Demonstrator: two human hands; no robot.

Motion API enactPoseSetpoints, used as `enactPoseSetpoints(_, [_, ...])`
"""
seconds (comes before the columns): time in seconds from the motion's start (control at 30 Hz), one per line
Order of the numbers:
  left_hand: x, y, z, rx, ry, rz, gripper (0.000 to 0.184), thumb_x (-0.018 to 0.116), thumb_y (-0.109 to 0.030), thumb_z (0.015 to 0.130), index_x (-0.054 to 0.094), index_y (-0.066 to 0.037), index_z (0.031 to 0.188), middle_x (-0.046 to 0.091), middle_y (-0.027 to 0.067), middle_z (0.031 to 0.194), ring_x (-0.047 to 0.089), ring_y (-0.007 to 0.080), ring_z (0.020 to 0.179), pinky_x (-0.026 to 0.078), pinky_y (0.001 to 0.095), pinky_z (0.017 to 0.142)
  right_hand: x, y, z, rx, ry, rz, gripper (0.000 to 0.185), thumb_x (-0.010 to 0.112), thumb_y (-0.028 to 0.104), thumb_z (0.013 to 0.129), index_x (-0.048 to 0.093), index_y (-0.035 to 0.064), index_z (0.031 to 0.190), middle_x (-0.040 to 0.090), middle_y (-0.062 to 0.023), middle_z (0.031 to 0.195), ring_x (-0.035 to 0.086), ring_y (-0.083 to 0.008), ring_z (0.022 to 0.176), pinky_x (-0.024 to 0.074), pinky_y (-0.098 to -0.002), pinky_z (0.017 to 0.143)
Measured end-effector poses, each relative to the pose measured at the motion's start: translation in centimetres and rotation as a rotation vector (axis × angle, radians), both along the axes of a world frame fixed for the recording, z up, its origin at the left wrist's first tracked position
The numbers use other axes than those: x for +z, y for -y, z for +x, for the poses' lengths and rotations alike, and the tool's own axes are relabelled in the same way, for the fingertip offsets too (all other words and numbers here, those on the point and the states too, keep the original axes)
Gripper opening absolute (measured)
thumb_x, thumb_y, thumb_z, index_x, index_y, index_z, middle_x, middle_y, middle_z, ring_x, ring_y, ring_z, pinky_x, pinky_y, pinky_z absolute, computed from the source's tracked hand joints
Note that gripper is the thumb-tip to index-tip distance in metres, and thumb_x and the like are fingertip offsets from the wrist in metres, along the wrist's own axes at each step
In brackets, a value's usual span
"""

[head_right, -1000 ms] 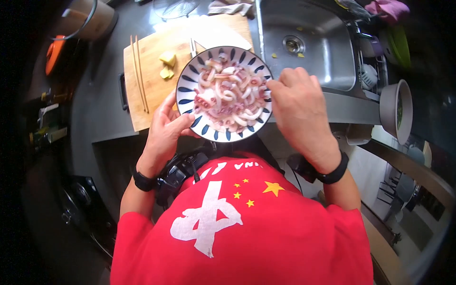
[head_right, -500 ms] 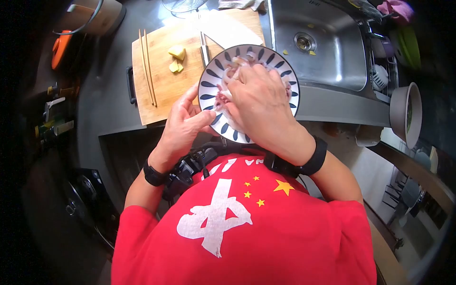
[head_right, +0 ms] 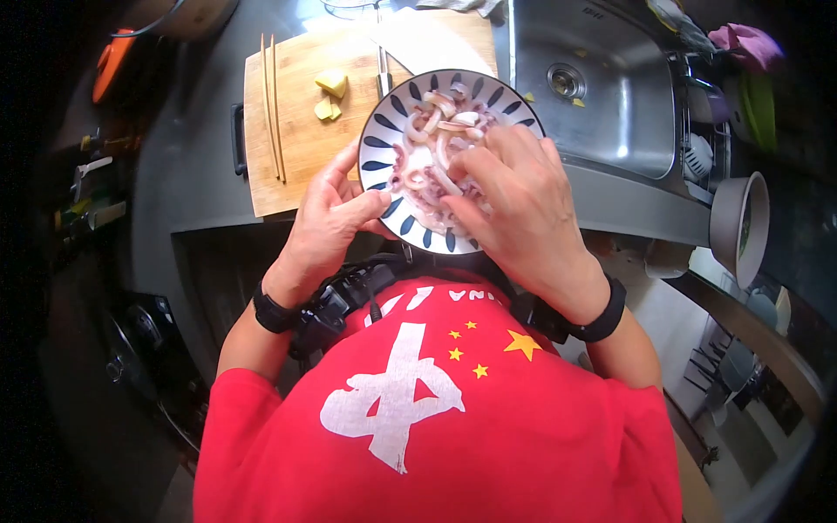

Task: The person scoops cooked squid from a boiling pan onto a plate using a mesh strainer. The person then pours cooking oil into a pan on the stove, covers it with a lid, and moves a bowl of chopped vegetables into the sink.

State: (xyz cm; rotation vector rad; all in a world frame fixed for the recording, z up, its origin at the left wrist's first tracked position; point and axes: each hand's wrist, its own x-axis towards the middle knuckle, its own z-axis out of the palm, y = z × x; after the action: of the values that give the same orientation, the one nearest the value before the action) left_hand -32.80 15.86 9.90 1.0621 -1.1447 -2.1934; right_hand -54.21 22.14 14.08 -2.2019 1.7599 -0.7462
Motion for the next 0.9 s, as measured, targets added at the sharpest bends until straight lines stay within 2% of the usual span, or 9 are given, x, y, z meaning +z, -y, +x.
enactPoseSetpoints(0.17, [-0.4,-0.7,-0.4,0.056,-0.038,-0.002,0.063,0.060,-0.002,0.088,0.032,0.001,0.145,0.067,0.0103,0.103,0.068,0.0134,0.081,0.060,0.0277,0.066,1.1,-2.5,-2.3,-0.100,0.140,0.040,0.017,0.076,0.008,0.073,0.062,0.0051,0.083,0.058,-0.0068,0.080,0.055,-0.0245,0.076,0.0410,-0.0357,0.070])
enactPoseSetpoints(0.23, [-0.6,-0.8,-0.4,0.055,-0.021,-0.007,0.063,0.059,-0.001,0.088,0.032,0.001,0.144,0.066,0.0106,0.104,0.068,0.0143,0.083,0.060,0.0279,0.066,1.3,-3.3,-3.3,-0.260,0.229,0.072,0.012,0.074,0.006,0.079,0.063,0.0015,0.080,0.057,-0.0058,0.071,0.055,-0.0175,0.065,0.0412,-0.0293,0.061])
enactPoseSetpoints(0.27, [-0.6,-0.7,-0.3,0.055,-0.006,-0.009,0.062,0.058,0.001,0.087,0.033,0.001,0.144,0.066,0.0109,0.105,0.069,0.0152,0.084,0.060,0.0281,0.066,1.5,-3.4,-3.4,-0.271,0.225,0.066,0.012,0.074,0.006,0.079,0.063,0.0015,0.080,0.057,-0.0058,0.071,0.055,-0.0175,0.065,0.0412,-0.0293,0.061])
enactPoseSetpoints(0.3, [-0.3,-0.7,-0.5,0.062,-0.017,-0.019,0.067,0.058,0.000,0.088,0.027,0.001,0.147,0.068,0.0119,0.098,0.068,0.0160,0.079,0.060,0.0311,0.068,1.4,-3.7,-3.9,-0.334,0.295,0.040,0.011,0.073,0.005,0.081,0.063,0.0000,0.080,0.055,-0.0048,0.069,0.052,-0.0137,0.063,0.0392,-0.0262,0.058])
enactPoseSetpoints(0.37, [0.1,-0.9,-1.0,0.073,-0.056,-0.008,0.064,0.057,0.000,0.088,0.029,0.001,0.145,0.068,0.0121,0.100,0.069,0.0162,0.080,0.060,0.0312,0.068,1.0,-4.2,-4.9,-0.417,0.422,0.001,0.012,0.070,0.006,0.086,0.063,-0.0024,0.082,0.053,-0.0022,0.069,0.047,-0.0070,0.060,0.0368,-0.0222,0.056])
enactPoseSetpoints(0.47, [-0.7,-0.9,-0.7,0.105,-0.092,0.002,0.059,0.058,0.000,0.088,0.034,0.001,0.141,0.067,0.0134,0.106,0.070,0.0178,0.084,0.062,0.0318,0.067,0.4,-4.5,-5.9,-0.472,0.505,-0.011,0.012,0.070,0.007,0.087,0.063,-0.0020,0.082,0.053,-0.0008,0.070,0.046,-0.0060,0.061,0.0359,-0.0218,0.056])
enactPoseSetpoints(0.6, [-0.9,-1.4,-0.8,0.195,-0.247,0.164,0.061,0.059,0.002,0.086,0.034,-0.002,0.141,0.065,0.0138,0.116,0.070,0.0218,0.092,0.062,0.0354,0.071,0.1,-5.2,-7.7,-0.489,0.594,-0.014,0.013,0.070,0.008,0.087,0.063,-0.0018,0.082,0.053,0.0010,0.071,0.044,-0.0048,0.062,0.0347,-0.0211,0.057])
enactPoseSetpoints(0.73, [-0.4,-1.4,-1.0,0.207,-0.245,0.073,0.059,0.059,0.002,0.086,0.037,-0.003,0.140,0.062,0.0141,0.121,0.068,0.0222,0.100,0.062,0.0375,0.075,-0.2,-5.7,-9.1,-0.522,0.612,-0.028,0.013,0.069,0.008,0.089,0.063,-0.0017,0.082,0.051,0.0036,0.072,0.042,-0.0031,0.064,0.0333,-0.0196,0.058])
enactPoseSetpoints(0.9, [1.2,0.4,0.4,0.266,-0.165,-0.085,0.059,0.058,0.002,0.086,0.037,-0.001,0.141,0.063,0.0125,0.118,0.069,0.0196,0.093,0.062,0.0362,0.072,-1.2,-3.1,-8.0,-0.479,0.644,0.039,0.013,0.068,0.009,0.090,0.063,-0.0012,0.084,0.051,0.0040,0.072,0.042,-0.0028,0.064,0.0342,-0.0195,0.057])
